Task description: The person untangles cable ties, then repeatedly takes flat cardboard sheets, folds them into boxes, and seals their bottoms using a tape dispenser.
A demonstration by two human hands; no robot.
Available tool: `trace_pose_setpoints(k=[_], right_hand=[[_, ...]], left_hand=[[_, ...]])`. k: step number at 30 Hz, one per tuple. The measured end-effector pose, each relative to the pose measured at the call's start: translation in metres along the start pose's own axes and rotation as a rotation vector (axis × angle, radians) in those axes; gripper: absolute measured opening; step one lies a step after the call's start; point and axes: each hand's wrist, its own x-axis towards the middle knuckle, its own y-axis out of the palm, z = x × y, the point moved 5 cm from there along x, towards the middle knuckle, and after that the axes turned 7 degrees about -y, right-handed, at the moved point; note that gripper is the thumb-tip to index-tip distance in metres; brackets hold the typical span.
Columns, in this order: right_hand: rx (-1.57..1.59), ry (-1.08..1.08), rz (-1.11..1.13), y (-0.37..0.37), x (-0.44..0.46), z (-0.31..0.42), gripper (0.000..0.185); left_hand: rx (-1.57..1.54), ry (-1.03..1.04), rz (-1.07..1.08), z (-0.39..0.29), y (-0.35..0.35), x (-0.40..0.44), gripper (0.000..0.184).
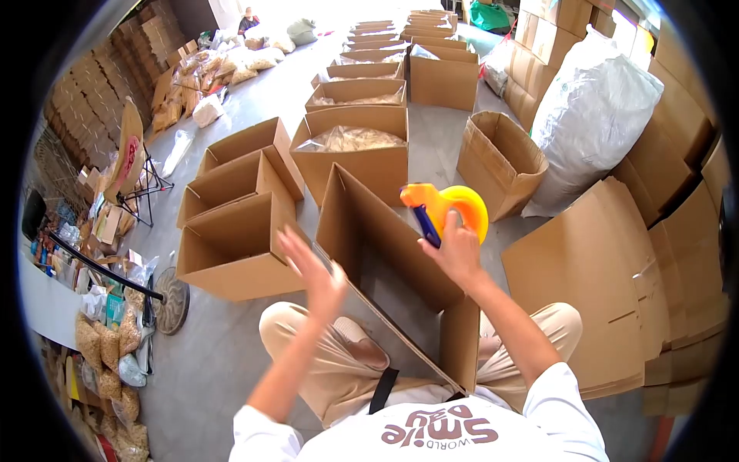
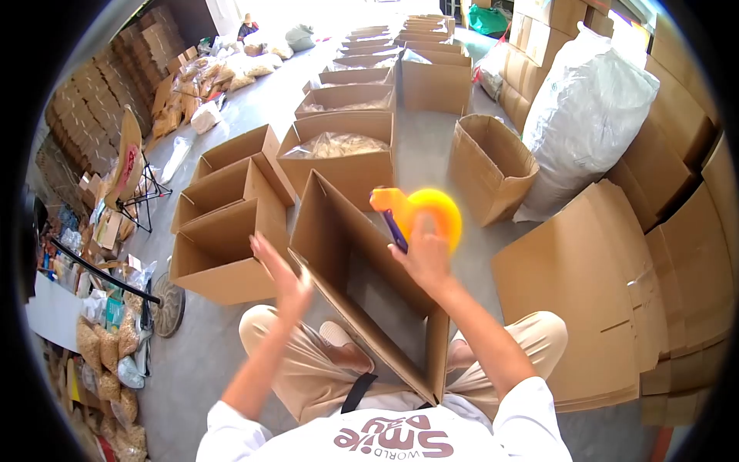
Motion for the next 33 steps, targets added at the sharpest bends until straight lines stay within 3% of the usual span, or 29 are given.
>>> trace_pose_setpoints(k=[2,3,4,6,7,9,10,13,14,15,16,18,20,21,22,24,28,30,32,33], right_hand=[[0.095,0.041,-0.145,-0.018,-0.002,-0.004,0.072],[0.094,-0.047,-0.313,-0.029,-0.007,-0.007,0.066],[0.084,-0.045,-0.314,-0.039,-0.013,-0.009,0.066],[0.203,-0.029,-0.359,-0.076,-0.038,-0.006,0.070],[0.306,0.005,-0.361,-0.091,-0.054,-0.007,0.070],[0.385,0.025,-0.335,-0.108,-0.098,-0.018,0.070],[0.364,0.004,-0.307,-0.113,-0.118,-0.023,0.070],[0.626,0.061,-0.106,-0.117,-0.147,-0.011,0.056],[0.760,0.152,-0.141,-0.111,-0.149,-0.003,0.050],[0.604,0.030,-0.114,-0.106,-0.151,-0.001,0.053],[0.448,-0.095,-0.089,-0.095,-0.151,0.000,0.056],[0.467,-0.035,-0.246,-0.071,-0.145,0.004,0.059],[0.484,0.130,-0.135,-0.043,-0.130,0.002,0.056],[0.607,0.218,-0.098,-0.031,-0.123,0.003,0.055],[0.730,0.302,-0.059,-0.016,-0.119,0.001,0.054],[0.786,0.297,0.002,0.015,-0.113,0.000,0.054],[0.981,0.318,0.128,0.078,-0.119,-0.015,0.056],[1.089,0.314,0.179,0.055,-0.110,-0.015,0.052],[1.455,0.350,0.206,-0.004,-0.076,-0.003,0.044],[1.471,0.321,0.122,-0.029,-0.063,-0.008,0.040]], left_hand=[[0.226,-0.196,0.217,0.029,0.013,0.065,0.091],[0.278,-0.291,0.353,0.048,0.030,0.087,0.090],[0.268,-0.286,0.516,0.057,0.041,0.098,0.082],[0.222,-0.016,0.678,0.097,0.089,0.115,0.060],[0.212,-0.011,0.690,0.083,0.092,0.110,0.060],[0.717,0.147,0.734,0.041,0.087,0.088,0.033],[0.734,0.225,0.744,0.034,0.087,0.077,0.023],[0.764,0.332,0.857,0.016,0.092,0.047,0.032],[0.822,0.370,0.907,0.013,0.097,0.034,0.037],[0.857,0.553,0.825,0.024,0.112,0.017,0.051],[1.053,0.592,0.958,0.014,0.111,0.004,0.064],[0.896,0.411,1.210,0.007,0.100,0.014,0.079],[0.759,0.195,1.404,-0.007,0.062,0.032,0.093],[0.733,0.121,1.560,-0.007,0.050,0.037,0.093],[0.596,0.222,1.663,0.006,0.045,0.039,0.089],[0.558,0.416,1.538,0.026,0.038,0.032,0.075],[0.837,0.345,1.422,0.011,0.052,0.032,0.060],[0.744,0.332,1.434,0.009,0.074,0.043,0.049],[0.723,0.350,1.400,0.001,0.089,0.051,0.053],[0.687,0.310,1.443,-0.004,0.097,0.055,0.060]])
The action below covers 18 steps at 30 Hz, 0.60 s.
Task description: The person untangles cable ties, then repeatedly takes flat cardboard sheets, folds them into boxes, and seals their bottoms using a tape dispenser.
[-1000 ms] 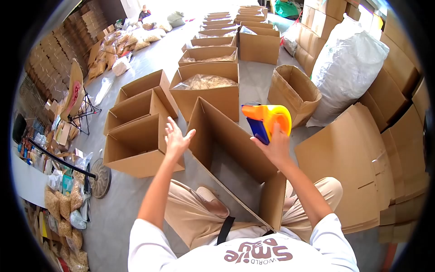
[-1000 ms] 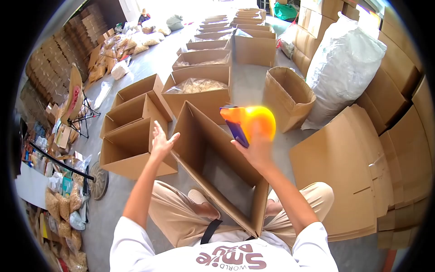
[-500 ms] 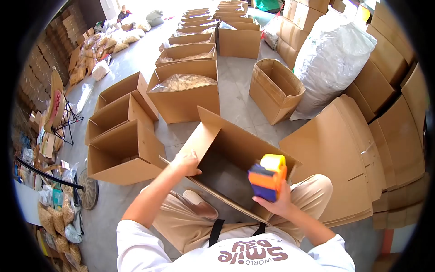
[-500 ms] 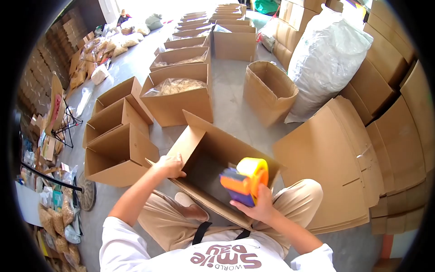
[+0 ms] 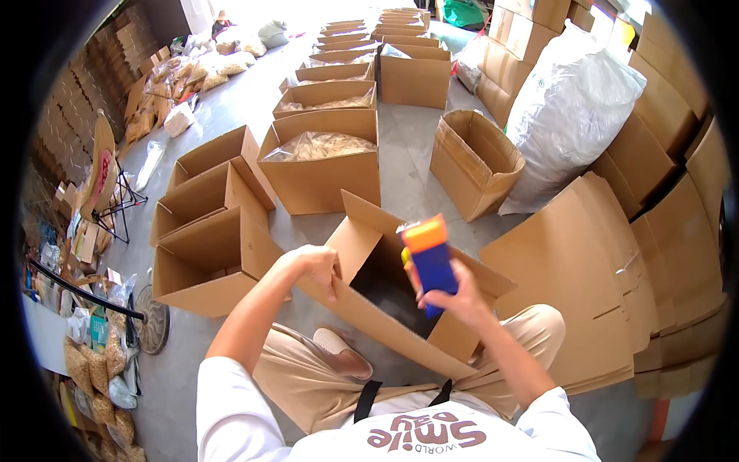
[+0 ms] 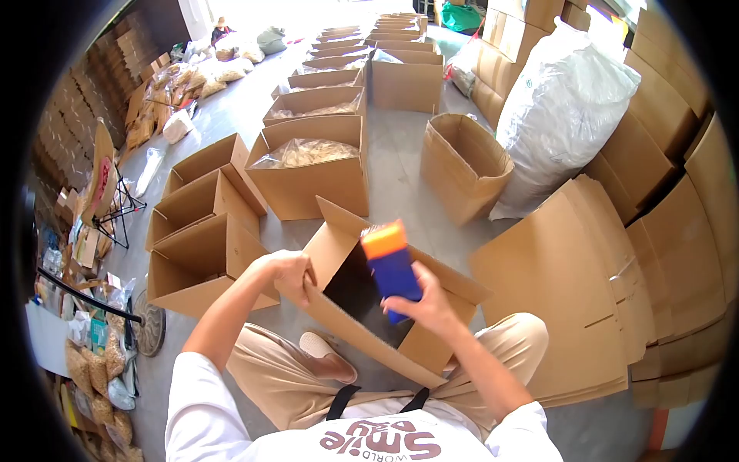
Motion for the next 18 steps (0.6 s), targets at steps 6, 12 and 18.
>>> trace_pose_setpoints(k=[6,12,18], right_hand=[[-0.038,-0.364,-0.579,-0.061,0.019,0.077,0.030],[0.168,-0.148,-0.733,-0.057,-0.018,-0.014,0.036],[-0.171,-0.190,-0.507,-0.013,-0.059,-0.056,0.039]], left_hand=[[-0.007,0.058,-0.577,0.007,0.022,0.022,0.107],[-0.699,-0.309,-0.684,0.048,0.069,0.035,0.126],[-0.931,-0.434,-0.576,0.047,0.057,0.032,0.088]])
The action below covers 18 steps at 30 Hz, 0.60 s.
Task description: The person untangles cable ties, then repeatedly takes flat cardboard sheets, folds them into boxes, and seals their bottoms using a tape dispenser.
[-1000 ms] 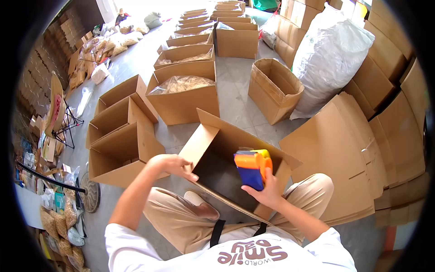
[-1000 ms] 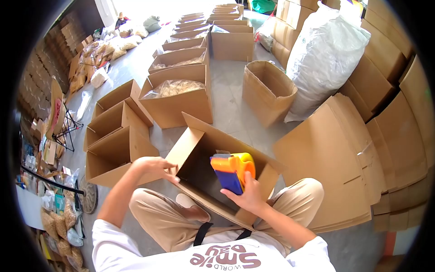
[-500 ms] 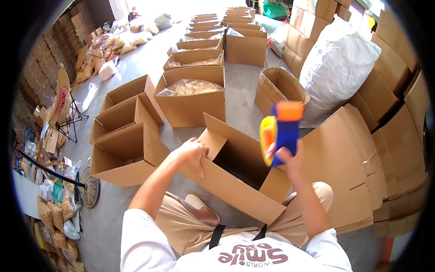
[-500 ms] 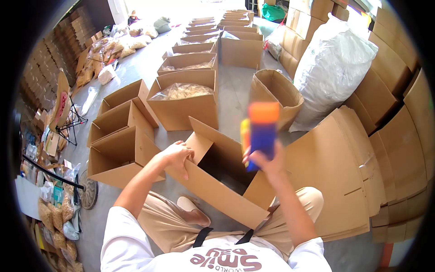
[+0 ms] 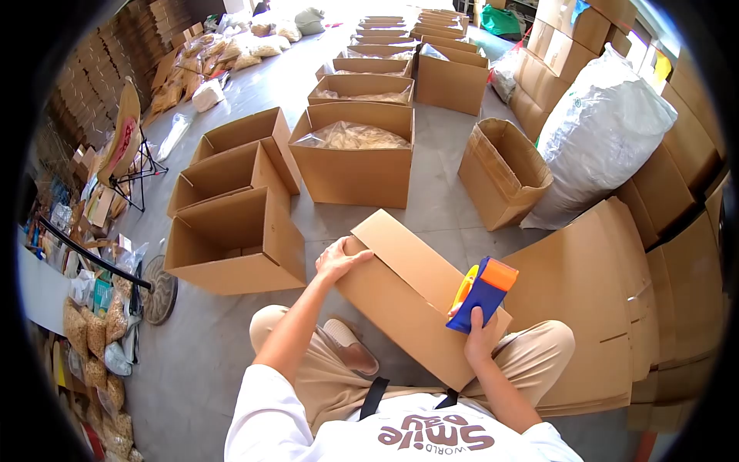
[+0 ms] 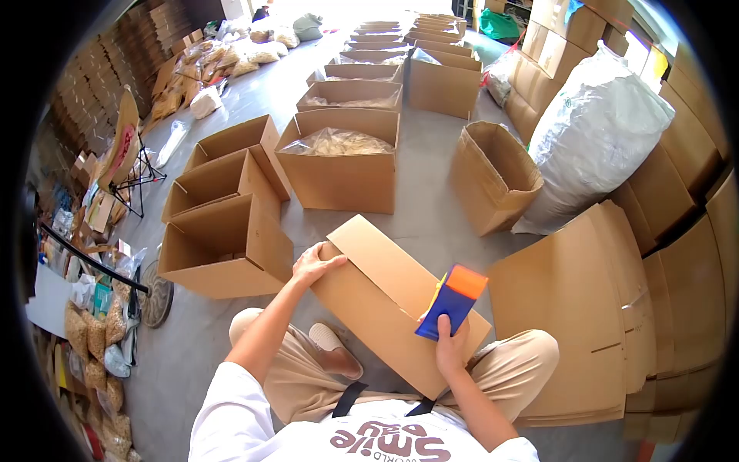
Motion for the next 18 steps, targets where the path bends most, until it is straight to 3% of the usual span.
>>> trace_pose_setpoints(k=[2,14,18], right_hand=[[0.019,0.025,0.008,-0.002,0.004,0.002,0.039],[0.019,0.108,0.145,0.005,0.026,0.017,0.036],[-0.035,0.279,0.363,0.025,0.051,0.035,0.042]], left_hand=[[0.029,-0.033,-0.080,0.006,0.005,0.006,0.074],[-0.090,-0.063,-0.153,0.010,0.007,0.013,0.068],[-0.257,0.044,-0.209,0.005,0.003,0.006,0.066]])
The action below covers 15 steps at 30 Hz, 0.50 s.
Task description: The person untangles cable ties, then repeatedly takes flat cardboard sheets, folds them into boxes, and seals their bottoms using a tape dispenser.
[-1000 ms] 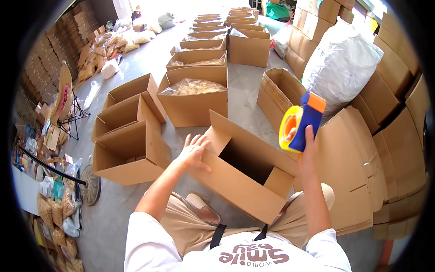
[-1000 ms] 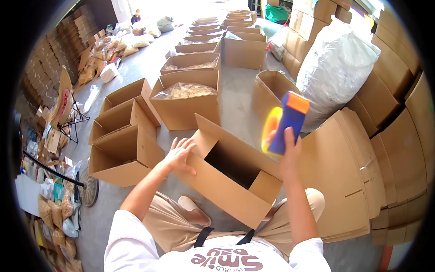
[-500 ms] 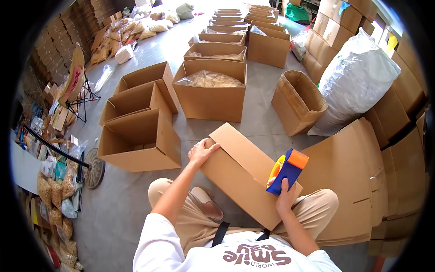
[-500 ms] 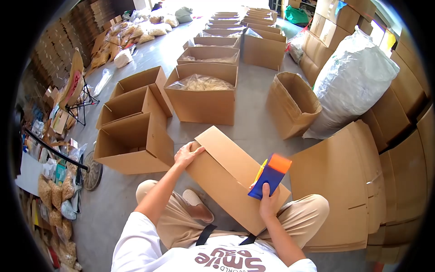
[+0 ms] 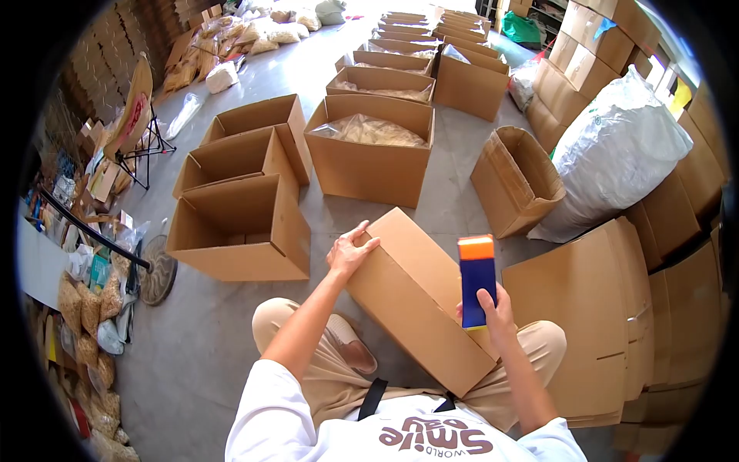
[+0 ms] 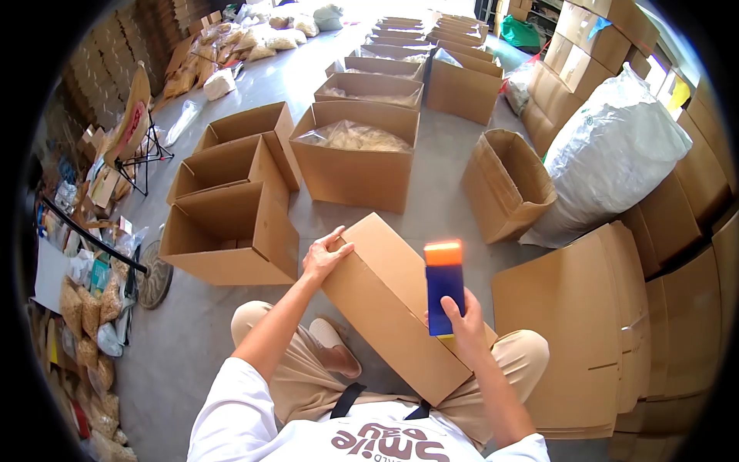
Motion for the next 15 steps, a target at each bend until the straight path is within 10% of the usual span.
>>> trace_pose_setpoints(k=[15], right_hand=[[0.015,0.015,0.372,0.065,0.063,-0.038,0.036]], left_hand=[[0.173,0.184,-0.049,-0.004,0.002,-0.003,0.050]])
